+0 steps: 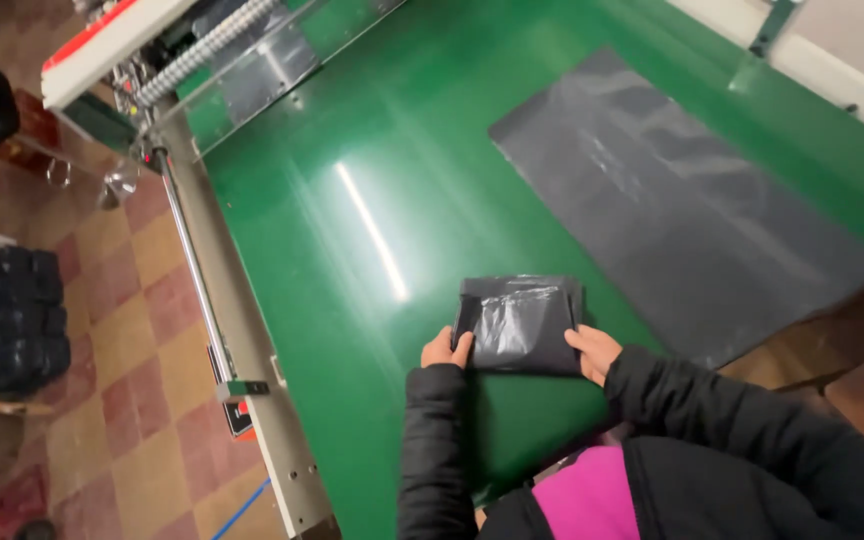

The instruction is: Folding plastic garbage bags, inserting them into printed plastic sleeves, and sealing the sleeves using a manual heat sealer.

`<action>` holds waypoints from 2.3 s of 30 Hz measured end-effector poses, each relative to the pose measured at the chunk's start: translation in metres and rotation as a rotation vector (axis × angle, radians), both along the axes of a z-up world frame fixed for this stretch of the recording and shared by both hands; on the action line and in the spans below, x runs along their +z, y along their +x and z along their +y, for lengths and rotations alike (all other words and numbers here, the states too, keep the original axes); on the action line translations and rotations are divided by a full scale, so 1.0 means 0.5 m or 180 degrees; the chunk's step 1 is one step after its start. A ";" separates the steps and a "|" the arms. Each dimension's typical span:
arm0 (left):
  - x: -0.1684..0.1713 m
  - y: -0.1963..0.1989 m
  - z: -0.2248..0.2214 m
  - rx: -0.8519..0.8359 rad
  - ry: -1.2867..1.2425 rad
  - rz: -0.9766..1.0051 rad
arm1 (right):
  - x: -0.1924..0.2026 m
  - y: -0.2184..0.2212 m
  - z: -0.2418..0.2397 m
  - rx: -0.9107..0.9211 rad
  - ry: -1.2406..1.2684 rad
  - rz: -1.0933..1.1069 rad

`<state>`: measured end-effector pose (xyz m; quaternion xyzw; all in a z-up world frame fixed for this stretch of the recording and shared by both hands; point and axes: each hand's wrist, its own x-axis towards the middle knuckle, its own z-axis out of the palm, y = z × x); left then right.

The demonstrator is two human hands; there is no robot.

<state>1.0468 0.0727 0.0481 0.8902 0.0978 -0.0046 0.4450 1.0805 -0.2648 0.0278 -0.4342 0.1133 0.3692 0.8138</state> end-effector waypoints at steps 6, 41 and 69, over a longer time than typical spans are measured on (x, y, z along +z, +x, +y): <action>0.078 -0.040 -0.071 0.0931 0.1591 -0.0513 | 0.172 0.012 -0.294 0.1466 -0.2066 -0.3717; -0.039 0.360 -0.400 0.0661 -0.0616 -0.0447 | 0.117 0.815 -0.288 0.1121 -0.4257 -0.4135; 0.029 0.316 -0.391 0.0658 0.1133 0.0775 | 0.175 0.439 -0.545 0.0373 -0.3394 -0.4534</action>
